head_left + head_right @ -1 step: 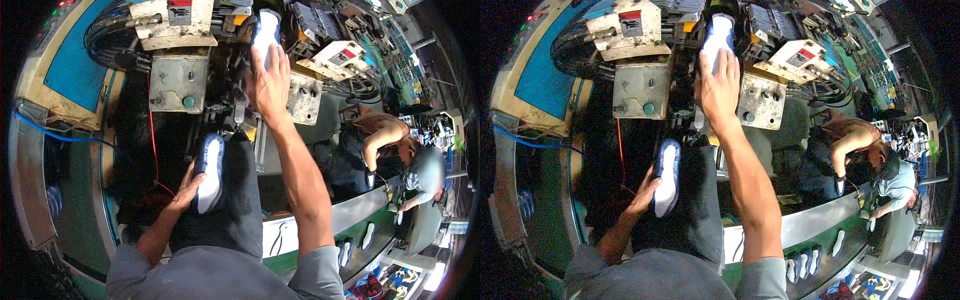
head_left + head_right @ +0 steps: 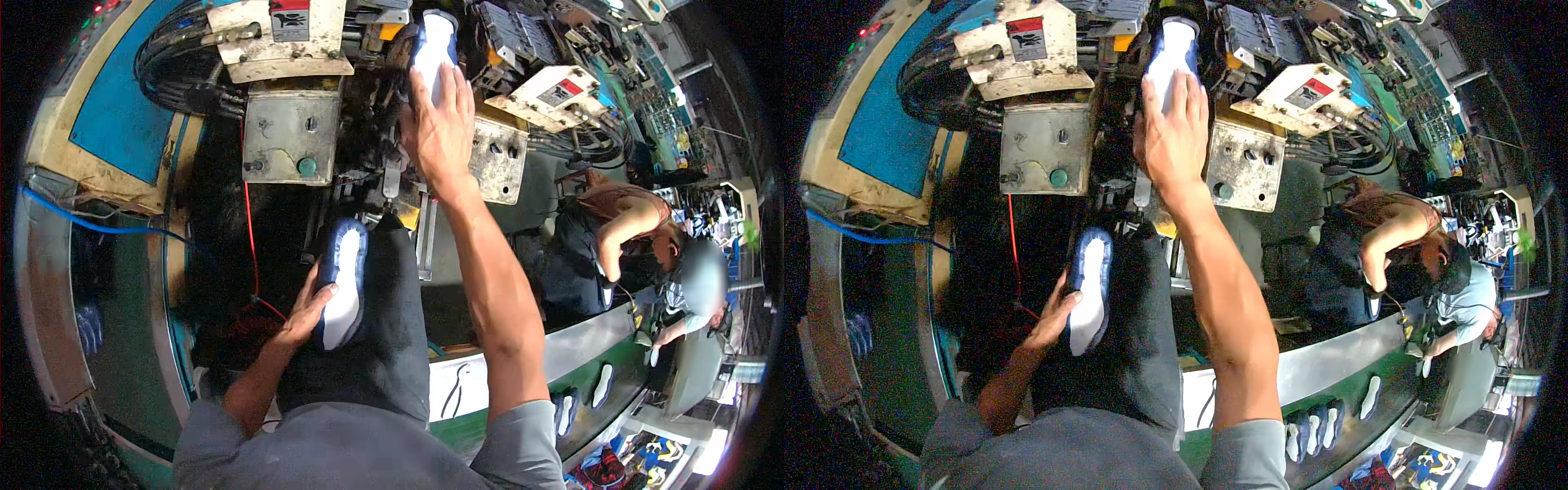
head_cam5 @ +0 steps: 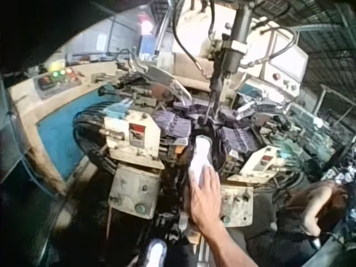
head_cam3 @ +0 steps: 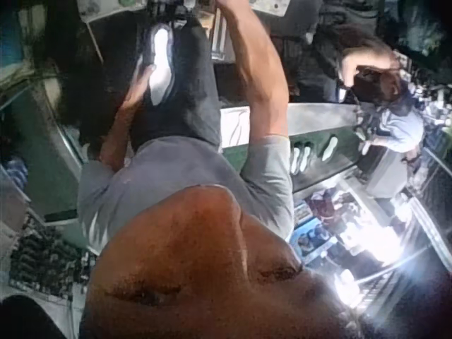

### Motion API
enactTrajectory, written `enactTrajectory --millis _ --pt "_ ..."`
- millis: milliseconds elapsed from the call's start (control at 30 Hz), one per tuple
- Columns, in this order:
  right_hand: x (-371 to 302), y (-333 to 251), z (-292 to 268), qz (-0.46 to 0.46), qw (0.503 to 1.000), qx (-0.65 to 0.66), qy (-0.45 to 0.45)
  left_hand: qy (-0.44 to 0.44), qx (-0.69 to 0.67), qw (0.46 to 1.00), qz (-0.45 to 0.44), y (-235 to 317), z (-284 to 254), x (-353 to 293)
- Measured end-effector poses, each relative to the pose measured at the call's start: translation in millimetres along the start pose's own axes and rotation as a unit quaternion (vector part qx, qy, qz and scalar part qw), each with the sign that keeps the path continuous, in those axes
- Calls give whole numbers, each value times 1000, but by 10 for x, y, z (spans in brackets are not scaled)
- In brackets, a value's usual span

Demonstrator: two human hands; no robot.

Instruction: The recorder is picking up shoe uppers and soles from a conveyor, applying glue or a similar substance, and placing them into a machine for lasting or sole attachment.

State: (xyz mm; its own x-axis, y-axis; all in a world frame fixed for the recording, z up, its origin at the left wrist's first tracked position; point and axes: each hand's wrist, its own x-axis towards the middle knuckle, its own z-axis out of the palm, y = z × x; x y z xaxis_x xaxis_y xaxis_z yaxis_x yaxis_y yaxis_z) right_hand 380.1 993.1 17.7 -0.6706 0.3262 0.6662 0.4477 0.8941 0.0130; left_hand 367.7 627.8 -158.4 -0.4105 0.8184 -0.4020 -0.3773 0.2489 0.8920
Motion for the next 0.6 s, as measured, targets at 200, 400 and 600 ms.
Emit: enactTrajectory --millis 200,400,600 --pt "605 359 397 -20 999 -29 5 12 -27 999 -43 173 139 26" --pt "912 450 333 -59 997 -23 52 -41 -30 998 -22 385 171 216" --pt "979 418 176 -68 993 -9 94 -146 -101 983 -45 655 257 334"
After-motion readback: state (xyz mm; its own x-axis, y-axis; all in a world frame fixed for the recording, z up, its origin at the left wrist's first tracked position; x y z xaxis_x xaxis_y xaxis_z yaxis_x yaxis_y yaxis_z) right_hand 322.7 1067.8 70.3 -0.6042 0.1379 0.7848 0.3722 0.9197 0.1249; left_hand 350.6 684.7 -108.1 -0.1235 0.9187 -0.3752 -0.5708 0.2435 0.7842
